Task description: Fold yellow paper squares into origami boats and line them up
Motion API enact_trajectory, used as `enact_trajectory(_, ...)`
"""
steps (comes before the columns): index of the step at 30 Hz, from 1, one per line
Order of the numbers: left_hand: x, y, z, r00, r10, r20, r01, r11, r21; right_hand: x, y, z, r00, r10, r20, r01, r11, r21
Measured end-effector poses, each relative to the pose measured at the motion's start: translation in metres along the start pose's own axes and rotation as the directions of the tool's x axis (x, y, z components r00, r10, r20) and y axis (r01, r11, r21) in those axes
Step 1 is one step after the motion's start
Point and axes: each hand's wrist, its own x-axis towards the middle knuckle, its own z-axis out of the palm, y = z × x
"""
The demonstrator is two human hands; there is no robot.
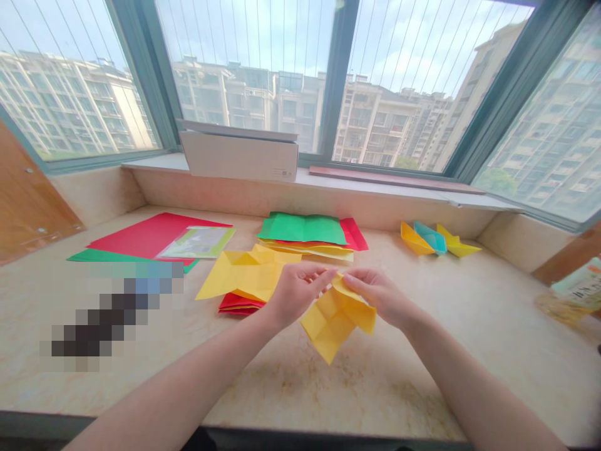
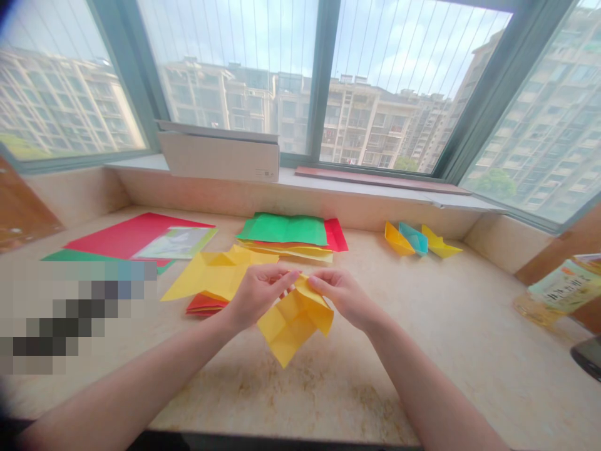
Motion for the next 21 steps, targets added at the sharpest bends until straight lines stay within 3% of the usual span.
enact_trajectory(7, 0.005, -0.006, -0.001, 0.996, -0.088, -0.01, 0.089, 0.993, 0.072, 0.004, -0.002, -0.008, 0.996, 0.018, -0.088, -0.026, 0.995, -0.093)
enact_trajectory(12, 0.004, -0.008, 0.001, 0.995, -0.098, 0.003, 0.097, 0.987, 0.126, 0.007, -0.003, -0.012, 0.996, -0.004, -0.088, -0.007, 0.992, -0.128)
enact_trajectory(16, 0.003, -0.006, -0.002, 1.0, 0.018, 0.025, -0.024, 0.959, 0.281, 0.007, -0.004, -0.014, 0.998, -0.018, -0.066, 0.01, 0.992, -0.126)
enact_trajectory(19, 0.002, -0.005, -0.006, 0.989, 0.095, 0.11, -0.131, 0.909, 0.395, 0.005, -0.005, -0.014, 1.0, -0.01, 0.004, 0.01, 0.988, -0.154)
enact_trajectory(21, 0.002, -0.004, -0.007, 0.978, 0.075, 0.195, -0.147, 0.91, 0.387, 0.005, -0.004, -0.013, 0.999, -0.018, 0.033, 0.024, 0.977, -0.212)
